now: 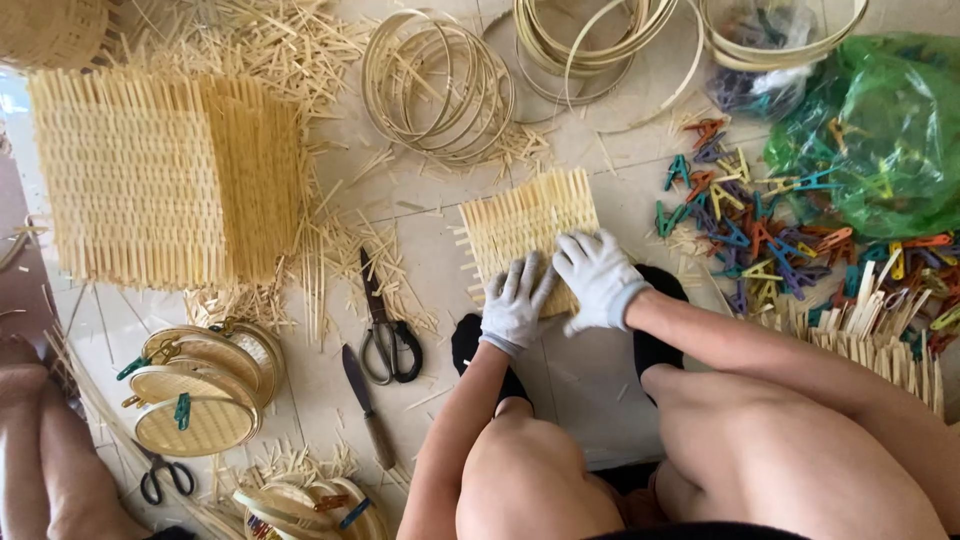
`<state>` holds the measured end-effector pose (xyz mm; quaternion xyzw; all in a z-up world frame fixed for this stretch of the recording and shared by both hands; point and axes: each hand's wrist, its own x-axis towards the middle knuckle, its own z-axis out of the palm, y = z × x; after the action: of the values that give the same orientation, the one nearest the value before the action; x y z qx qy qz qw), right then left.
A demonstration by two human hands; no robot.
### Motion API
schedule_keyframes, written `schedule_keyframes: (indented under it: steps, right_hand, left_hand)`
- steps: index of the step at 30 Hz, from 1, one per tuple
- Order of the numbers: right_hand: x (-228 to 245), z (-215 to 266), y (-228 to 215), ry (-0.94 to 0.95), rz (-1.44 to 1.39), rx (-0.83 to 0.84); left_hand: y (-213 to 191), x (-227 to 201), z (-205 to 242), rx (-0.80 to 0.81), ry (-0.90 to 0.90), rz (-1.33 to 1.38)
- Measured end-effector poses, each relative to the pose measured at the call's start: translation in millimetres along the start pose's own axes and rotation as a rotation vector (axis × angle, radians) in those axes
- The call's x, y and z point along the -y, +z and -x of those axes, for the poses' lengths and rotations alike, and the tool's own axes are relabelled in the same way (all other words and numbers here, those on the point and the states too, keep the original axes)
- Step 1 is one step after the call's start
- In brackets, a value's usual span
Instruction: Weaving and assembling bamboo basket components including attaching a hoop to a woven disc.
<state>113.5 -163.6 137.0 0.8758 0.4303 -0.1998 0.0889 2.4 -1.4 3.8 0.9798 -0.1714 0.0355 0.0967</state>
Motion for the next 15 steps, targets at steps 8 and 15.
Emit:
schedule_keyframes:
  steps: [8, 15]
  right_hand:
    - [-36.9, -139.7, 117.1, -0.082, -0.45, -0.382]
    - [-29.7, -143.9, 68.8, 0.018, -0.607, 0.052]
  left_hand:
    - [-0.3, 1.0, -4.4, -0.028, -0.011, 0.028]
    - [11.0, -11.9, 1.0, -0.062, -0.067, -0.021]
